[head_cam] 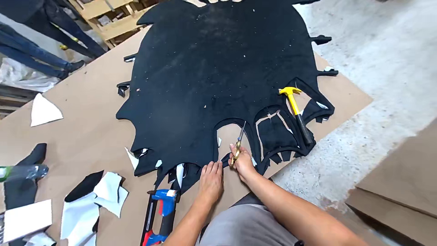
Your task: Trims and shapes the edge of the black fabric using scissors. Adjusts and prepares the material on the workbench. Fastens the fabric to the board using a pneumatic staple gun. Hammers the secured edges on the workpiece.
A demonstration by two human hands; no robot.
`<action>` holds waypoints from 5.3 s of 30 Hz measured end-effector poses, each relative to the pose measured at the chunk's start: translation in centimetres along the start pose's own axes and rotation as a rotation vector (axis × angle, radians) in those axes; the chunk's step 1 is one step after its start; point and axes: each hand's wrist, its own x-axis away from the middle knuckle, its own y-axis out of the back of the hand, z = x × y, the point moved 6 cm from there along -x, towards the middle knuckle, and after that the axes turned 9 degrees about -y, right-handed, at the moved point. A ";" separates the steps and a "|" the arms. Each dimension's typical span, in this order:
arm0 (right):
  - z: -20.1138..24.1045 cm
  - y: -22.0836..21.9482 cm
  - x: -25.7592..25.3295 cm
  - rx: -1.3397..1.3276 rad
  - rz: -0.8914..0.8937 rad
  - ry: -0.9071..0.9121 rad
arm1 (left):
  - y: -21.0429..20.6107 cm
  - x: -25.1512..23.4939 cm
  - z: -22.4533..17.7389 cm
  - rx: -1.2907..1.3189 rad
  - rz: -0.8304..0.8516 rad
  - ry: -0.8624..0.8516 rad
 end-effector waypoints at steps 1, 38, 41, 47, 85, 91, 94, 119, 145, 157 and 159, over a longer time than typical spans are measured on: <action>-0.3 -0.5 -0.3 -0.036 -0.024 0.013 | 0.1 -0.2 0.1 0.003 0.008 -0.031; -0.3 0.6 2.5 -0.017 -0.084 0.051 | 2.2 -2.2 1.7 0.088 0.056 -0.225; -0.5 0.8 2.5 -0.002 -0.117 0.063 | 2.2 -2.2 1.7 0.088 0.052 -0.226; -1.0 0.5 2.3 -0.005 -0.078 0.040 | 2.2 -2.2 1.6 0.058 0.037 -0.227; 8.9 3.9 -2.3 1.252 0.326 -0.146 | 2.1 -2.3 0.5 0.125 0.141 0.042; 10.4 1.9 -5.1 1.383 0.403 -0.064 | 2.1 -2.2 0.3 0.129 0.141 0.098; 11.5 2.7 -4.0 1.482 0.380 0.004 | 1.9 -2.3 0.3 0.128 0.125 0.112; 8.7 1.0 -2.1 1.927 0.694 -0.057 | 0.7 3.5 3.8 0.595 0.036 1.168; 26.4 23.1 -1.2 1.392 -0.577 0.437 | 0.7 2.1 0.4 0.661 0.280 0.904; 24.0 23.8 -3.9 1.384 -0.745 0.324 | -0.3 -4.2 6.8 0.235 0.001 0.412; 24.1 24.0 -3.9 1.398 -0.724 0.331 | 0.3 -6.3 9.7 0.191 -0.030 0.482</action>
